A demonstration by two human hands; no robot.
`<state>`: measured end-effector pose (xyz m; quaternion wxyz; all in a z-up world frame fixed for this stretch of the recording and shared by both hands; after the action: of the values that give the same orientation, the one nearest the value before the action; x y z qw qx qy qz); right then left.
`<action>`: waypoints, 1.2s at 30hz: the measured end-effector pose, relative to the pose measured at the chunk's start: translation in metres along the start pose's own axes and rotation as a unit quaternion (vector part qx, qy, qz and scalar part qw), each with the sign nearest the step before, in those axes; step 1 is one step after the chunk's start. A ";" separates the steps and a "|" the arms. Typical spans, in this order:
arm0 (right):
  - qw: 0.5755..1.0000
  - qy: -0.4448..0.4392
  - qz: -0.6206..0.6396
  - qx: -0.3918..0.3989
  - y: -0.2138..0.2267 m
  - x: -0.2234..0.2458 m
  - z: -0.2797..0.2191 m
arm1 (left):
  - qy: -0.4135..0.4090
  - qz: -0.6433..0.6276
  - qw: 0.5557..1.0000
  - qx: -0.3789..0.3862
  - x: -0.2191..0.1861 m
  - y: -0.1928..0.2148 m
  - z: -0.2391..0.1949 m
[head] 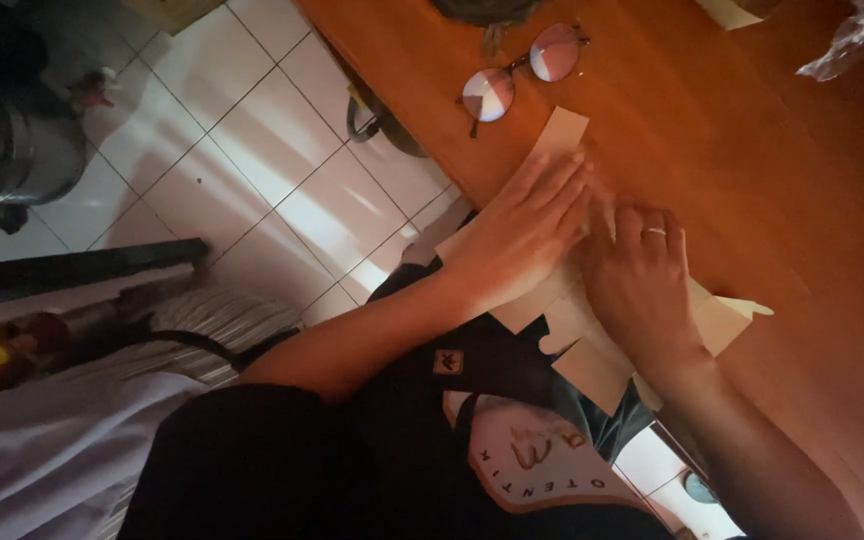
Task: The person assembles a flat cardboard box by folding along pre-scored lines and interlocking tabs to form a rectangular container. The person then places the finished box on the table.
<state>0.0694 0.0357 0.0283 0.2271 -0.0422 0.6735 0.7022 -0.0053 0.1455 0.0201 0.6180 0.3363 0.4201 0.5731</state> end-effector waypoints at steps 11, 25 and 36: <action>0.996 -0.052 0.003 -0.067 0.000 0.010 -0.010 | 0.015 -0.097 0.991 0.092 0.020 -0.021 0.021; 0.998 -0.066 0.008 0.023 0.005 -0.023 -0.034 | -0.030 -0.088 0.982 0.167 0.059 -0.008 0.053; 0.994 -0.098 0.030 0.039 0.000 -0.015 -0.033 | -0.143 -0.018 0.989 0.015 0.046 0.006 0.055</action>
<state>0.0752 0.0000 0.0306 0.2722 0.0562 0.6755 0.6830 0.0416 0.1955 0.0430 0.6766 0.4167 0.3422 0.5014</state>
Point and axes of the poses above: each hand's wrist, its own z-axis towards the middle knuckle, its own y-axis out of the back of the hand, x = y × z, the point moved 4 cm from there along z, towards the middle knuckle, and after that the axes turned 2 degrees about x, right-handed, at the moved point
